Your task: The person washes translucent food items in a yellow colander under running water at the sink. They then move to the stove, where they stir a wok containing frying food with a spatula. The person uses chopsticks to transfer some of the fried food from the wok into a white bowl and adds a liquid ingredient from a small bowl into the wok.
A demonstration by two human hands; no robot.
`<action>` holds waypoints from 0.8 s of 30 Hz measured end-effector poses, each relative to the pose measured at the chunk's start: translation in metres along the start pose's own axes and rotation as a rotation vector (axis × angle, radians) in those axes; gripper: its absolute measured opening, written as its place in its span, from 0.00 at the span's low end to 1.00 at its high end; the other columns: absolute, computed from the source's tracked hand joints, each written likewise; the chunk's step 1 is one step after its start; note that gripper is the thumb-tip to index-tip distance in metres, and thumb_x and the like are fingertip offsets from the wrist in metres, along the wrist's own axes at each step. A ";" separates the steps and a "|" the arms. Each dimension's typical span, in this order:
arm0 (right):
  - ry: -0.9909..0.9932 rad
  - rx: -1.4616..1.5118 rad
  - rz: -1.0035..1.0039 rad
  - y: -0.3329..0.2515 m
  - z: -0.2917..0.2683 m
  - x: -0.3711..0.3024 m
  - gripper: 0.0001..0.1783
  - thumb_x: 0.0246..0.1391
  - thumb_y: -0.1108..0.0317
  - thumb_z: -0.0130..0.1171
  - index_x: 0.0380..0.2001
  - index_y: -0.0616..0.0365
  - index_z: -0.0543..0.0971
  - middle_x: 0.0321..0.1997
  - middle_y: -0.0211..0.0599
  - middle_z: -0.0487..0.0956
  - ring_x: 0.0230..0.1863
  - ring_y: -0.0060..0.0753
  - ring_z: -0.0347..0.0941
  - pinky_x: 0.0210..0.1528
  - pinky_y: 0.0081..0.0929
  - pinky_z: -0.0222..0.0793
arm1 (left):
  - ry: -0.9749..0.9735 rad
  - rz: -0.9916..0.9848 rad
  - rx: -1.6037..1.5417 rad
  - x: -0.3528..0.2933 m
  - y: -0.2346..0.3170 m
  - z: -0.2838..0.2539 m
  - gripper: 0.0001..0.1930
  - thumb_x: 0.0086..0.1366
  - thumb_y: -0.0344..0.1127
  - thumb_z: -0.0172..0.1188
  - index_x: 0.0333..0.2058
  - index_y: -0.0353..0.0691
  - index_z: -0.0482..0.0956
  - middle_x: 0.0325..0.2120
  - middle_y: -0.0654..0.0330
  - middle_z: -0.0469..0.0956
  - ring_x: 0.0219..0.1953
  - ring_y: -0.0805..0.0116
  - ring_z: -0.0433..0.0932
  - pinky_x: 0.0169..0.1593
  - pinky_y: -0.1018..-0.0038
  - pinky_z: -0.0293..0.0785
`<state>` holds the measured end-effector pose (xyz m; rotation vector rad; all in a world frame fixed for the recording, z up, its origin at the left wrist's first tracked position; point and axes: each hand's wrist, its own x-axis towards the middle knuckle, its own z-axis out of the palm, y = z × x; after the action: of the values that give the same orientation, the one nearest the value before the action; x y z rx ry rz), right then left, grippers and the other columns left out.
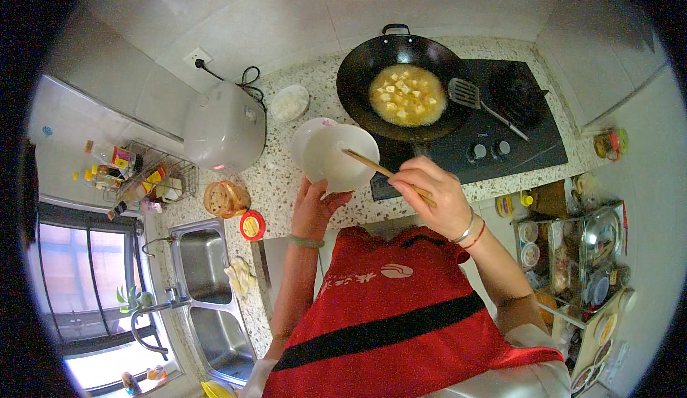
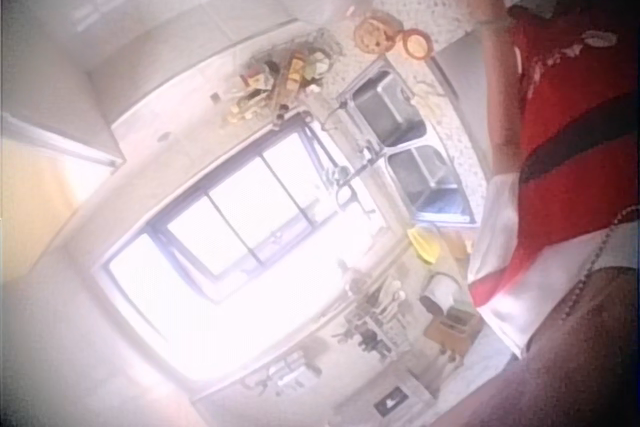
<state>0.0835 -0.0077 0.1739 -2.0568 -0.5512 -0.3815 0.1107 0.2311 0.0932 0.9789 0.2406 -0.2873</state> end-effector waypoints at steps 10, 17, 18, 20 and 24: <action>-0.049 0.029 -0.018 -0.010 -0.001 0.000 0.04 0.52 0.76 0.60 0.33 0.63 0.79 0.34 0.41 0.76 0.33 0.39 0.74 0.33 0.28 0.71 | 0.025 -0.022 -0.077 -0.010 -0.006 0.005 0.24 0.63 0.28 0.49 0.59 0.40 0.60 0.48 0.53 0.71 0.40 0.57 0.80 0.43 0.65 0.81; -0.098 0.068 0.039 -0.017 -0.019 -0.009 0.03 0.53 0.78 0.58 0.31 0.65 0.79 0.33 0.41 0.75 0.32 0.35 0.74 0.33 0.27 0.70 | 0.024 0.008 -0.046 -0.017 -0.004 0.004 0.24 0.64 0.32 0.51 0.59 0.42 0.60 0.50 0.53 0.70 0.44 0.54 0.78 0.45 0.61 0.81; -0.102 0.084 0.012 -0.018 -0.016 -0.008 0.03 0.52 0.78 0.58 0.31 0.65 0.79 0.33 0.41 0.75 0.33 0.36 0.74 0.34 0.27 0.70 | 0.015 0.003 -0.043 -0.015 -0.006 0.003 0.25 0.64 0.32 0.51 0.59 0.42 0.60 0.50 0.53 0.70 0.44 0.54 0.78 0.44 0.61 0.81; -0.098 0.065 -0.013 -0.020 -0.006 -0.003 0.03 0.52 0.77 0.60 0.32 0.64 0.79 0.34 0.42 0.76 0.33 0.38 0.75 0.36 0.28 0.71 | 0.023 -0.010 -0.055 -0.015 -0.006 0.006 0.25 0.64 0.31 0.50 0.60 0.42 0.59 0.50 0.53 0.71 0.43 0.55 0.79 0.44 0.62 0.81; -0.033 0.029 0.003 -0.012 -0.003 -0.002 0.04 0.52 0.76 0.61 0.32 0.64 0.79 0.34 0.41 0.75 0.32 0.38 0.75 0.32 0.27 0.70 | 0.054 -0.018 -0.081 -0.020 0.000 0.011 0.27 0.63 0.29 0.50 0.61 0.41 0.57 0.48 0.53 0.72 0.41 0.57 0.80 0.44 0.65 0.81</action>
<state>0.0756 -0.0049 0.1831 -2.0393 -0.5706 -0.3365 0.0925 0.2241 0.1055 0.9057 0.3080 -0.2656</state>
